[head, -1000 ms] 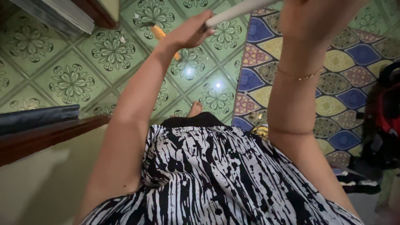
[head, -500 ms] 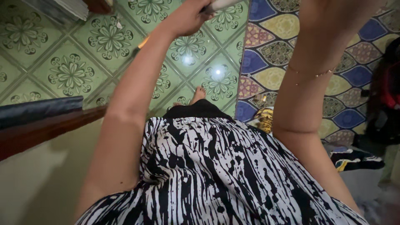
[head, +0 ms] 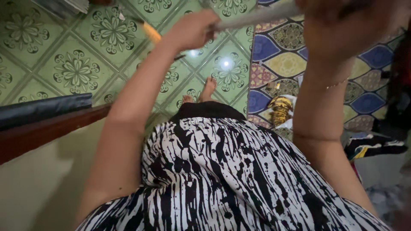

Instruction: The person sweeps the floor with a broom, moving debris into a pile and then across the room.

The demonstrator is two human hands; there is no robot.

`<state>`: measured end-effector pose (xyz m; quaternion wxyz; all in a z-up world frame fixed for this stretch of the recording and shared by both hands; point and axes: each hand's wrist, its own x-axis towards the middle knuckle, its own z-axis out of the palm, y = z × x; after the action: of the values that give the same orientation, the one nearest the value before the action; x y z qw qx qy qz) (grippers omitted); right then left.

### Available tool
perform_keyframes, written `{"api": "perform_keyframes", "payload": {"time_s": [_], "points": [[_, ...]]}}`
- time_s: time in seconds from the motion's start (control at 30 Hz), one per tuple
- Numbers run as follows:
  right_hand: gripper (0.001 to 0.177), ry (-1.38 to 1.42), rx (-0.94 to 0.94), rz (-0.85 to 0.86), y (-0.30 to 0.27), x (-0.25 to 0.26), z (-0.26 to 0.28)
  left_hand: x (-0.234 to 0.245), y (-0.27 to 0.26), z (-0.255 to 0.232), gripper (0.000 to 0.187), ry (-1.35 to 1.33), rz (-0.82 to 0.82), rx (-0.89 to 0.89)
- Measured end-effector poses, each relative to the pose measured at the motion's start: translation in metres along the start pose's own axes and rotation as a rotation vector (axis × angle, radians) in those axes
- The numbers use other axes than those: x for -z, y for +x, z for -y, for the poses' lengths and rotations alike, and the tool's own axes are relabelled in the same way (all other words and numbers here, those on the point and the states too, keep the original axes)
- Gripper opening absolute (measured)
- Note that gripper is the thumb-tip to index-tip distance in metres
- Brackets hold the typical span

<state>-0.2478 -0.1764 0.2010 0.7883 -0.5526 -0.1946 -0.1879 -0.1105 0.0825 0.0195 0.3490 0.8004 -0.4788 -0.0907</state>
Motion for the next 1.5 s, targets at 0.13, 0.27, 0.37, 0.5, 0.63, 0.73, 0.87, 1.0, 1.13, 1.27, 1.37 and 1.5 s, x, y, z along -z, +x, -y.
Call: {"api": "perform_keyframes", "payload": {"time_s": [0.13,0.27,0.37,0.5,0.63,0.73,0.87,1.0,1.13,1.27,1.37,1.5], "points": [[0.049,-0.153,-0.233,0.074,-0.04,-0.007,-0.004,-0.058,-0.041,-0.009,0.013,-0.084,0.22,0.261],[0.053,-0.309,-0.527,0.049,-0.085,-0.009,-0.029,-0.132,-0.07,-0.026,0.019,-0.147,0.329,0.315],[0.045,-0.202,-0.648,-0.027,-0.118,0.0,-0.047,-0.178,-0.081,-0.049,0.024,-0.313,0.305,0.419],[0.044,-0.319,-0.703,-0.069,-0.144,0.023,-0.064,-0.247,-0.072,-0.028,0.026,-0.304,-0.053,0.211],[0.03,-0.524,-0.473,0.149,-0.14,0.043,-0.074,-0.297,-0.031,0.02,0.019,-0.378,-0.09,0.186],[0.029,-0.47,-0.359,0.225,-0.122,0.059,-0.088,-0.317,0.016,0.039,0.017,-0.351,-0.193,0.268],[0.029,-0.49,-0.277,0.291,-0.094,0.09,-0.085,-0.306,0.081,0.041,0.02,-0.213,-0.185,0.398],[0.027,-0.425,-0.283,0.283,-0.068,0.132,-0.031,-0.272,0.127,-0.003,0.017,-0.207,-0.147,0.426],[0.044,-0.186,-0.388,0.173,-0.053,0.164,0.058,-0.248,0.139,-0.073,0.024,-0.105,-0.352,0.058],[0.05,-0.14,-0.376,0.139,-0.029,0.199,0.104,-0.255,0.158,-0.131,0.019,-0.222,0.043,0.156],[0.052,-0.064,-0.511,0.074,-0.026,0.234,0.091,-0.28,0.169,-0.144,0.021,-0.257,0.257,0.372],[0.037,-0.219,-0.776,-0.012,-0.041,0.271,0.012,-0.338,0.168,-0.114,0.039,-0.385,0.322,0.679]]}}
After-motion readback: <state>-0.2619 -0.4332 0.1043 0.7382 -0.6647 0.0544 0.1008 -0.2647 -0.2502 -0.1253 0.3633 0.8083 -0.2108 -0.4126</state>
